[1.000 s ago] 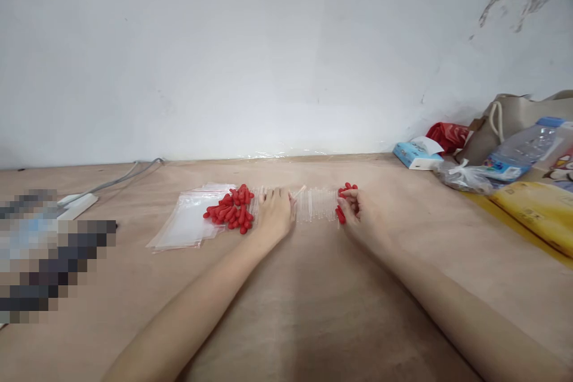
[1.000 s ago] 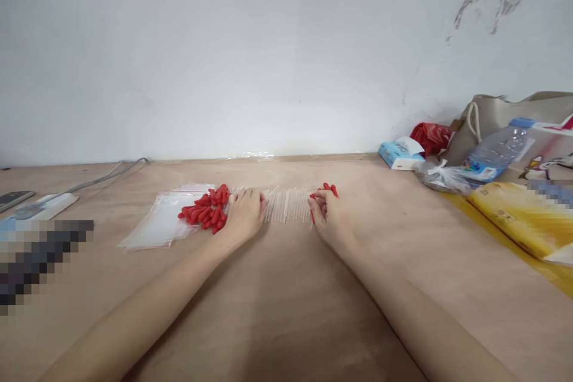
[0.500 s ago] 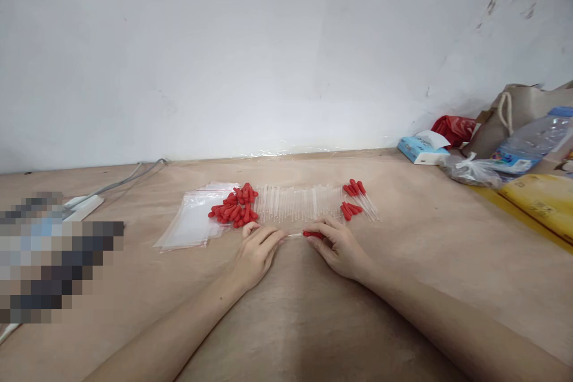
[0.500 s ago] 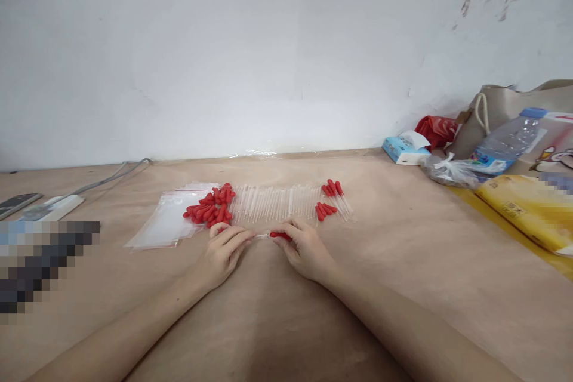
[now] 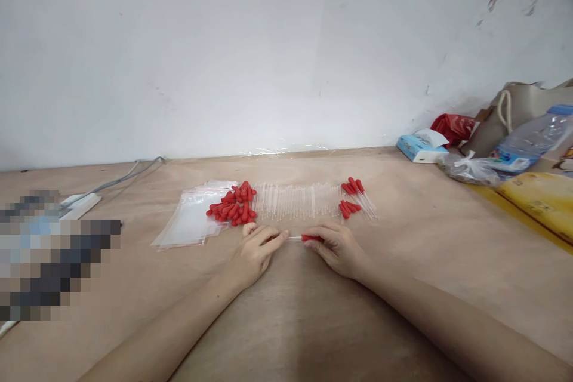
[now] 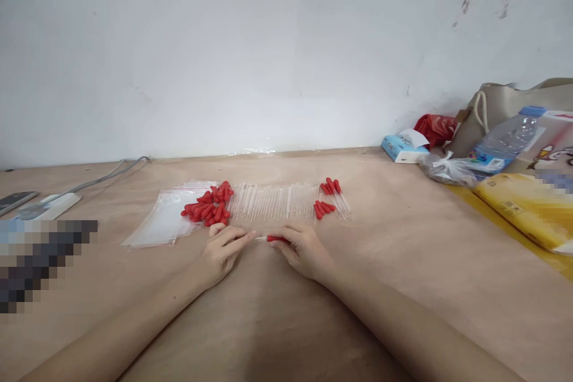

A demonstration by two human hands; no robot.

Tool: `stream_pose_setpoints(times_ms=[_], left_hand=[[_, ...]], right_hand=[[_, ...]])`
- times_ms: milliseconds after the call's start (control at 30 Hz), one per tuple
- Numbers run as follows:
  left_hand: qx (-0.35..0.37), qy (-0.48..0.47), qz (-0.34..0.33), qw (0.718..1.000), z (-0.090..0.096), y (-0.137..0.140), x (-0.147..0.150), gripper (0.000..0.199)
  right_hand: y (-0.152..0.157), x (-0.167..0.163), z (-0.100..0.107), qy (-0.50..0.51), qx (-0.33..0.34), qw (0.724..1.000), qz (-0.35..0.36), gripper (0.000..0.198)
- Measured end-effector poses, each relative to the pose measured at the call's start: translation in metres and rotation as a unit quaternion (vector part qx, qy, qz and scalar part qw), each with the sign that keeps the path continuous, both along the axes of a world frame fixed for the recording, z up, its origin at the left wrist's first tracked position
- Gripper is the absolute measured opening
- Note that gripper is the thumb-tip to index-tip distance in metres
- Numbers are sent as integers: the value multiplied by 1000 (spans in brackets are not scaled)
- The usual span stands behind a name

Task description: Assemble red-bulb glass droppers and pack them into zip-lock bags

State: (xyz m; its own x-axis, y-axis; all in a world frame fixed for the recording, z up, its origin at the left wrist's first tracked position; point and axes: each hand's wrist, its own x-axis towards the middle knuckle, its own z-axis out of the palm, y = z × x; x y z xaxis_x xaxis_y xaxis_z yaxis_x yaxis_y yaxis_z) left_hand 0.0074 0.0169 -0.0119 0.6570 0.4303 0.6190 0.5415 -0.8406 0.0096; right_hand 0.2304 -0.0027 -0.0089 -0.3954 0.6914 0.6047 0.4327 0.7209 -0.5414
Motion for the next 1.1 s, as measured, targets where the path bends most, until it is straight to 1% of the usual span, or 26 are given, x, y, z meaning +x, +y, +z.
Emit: stream_pose_setpoints(times_ms=[133,300,600,767,1000,1100], left_hand=[[-7,6,-27,1000,0,1,-1,36],[-20,19,-36,999,4,-1,-1,35],[-16,32,-27,999,6,-3,2,35],[-3,12,-22,1000,4,-4,4,31],[-20,10,-12,1000,4,-4,6,30],[-39,1,-2,999,2,-5,6,29]], right_hand=[[1,0,-4,-2,11,1000,6,15],[0,0,-3,-13,30,999,26,17],[0,0,-2,-80,52,995,42,16],[5,-2,-3,-98,52,993,40,15],[9,-5,-3,-123,75,988,58,18],[11,-2,-1,-106,70,990,60,22]])
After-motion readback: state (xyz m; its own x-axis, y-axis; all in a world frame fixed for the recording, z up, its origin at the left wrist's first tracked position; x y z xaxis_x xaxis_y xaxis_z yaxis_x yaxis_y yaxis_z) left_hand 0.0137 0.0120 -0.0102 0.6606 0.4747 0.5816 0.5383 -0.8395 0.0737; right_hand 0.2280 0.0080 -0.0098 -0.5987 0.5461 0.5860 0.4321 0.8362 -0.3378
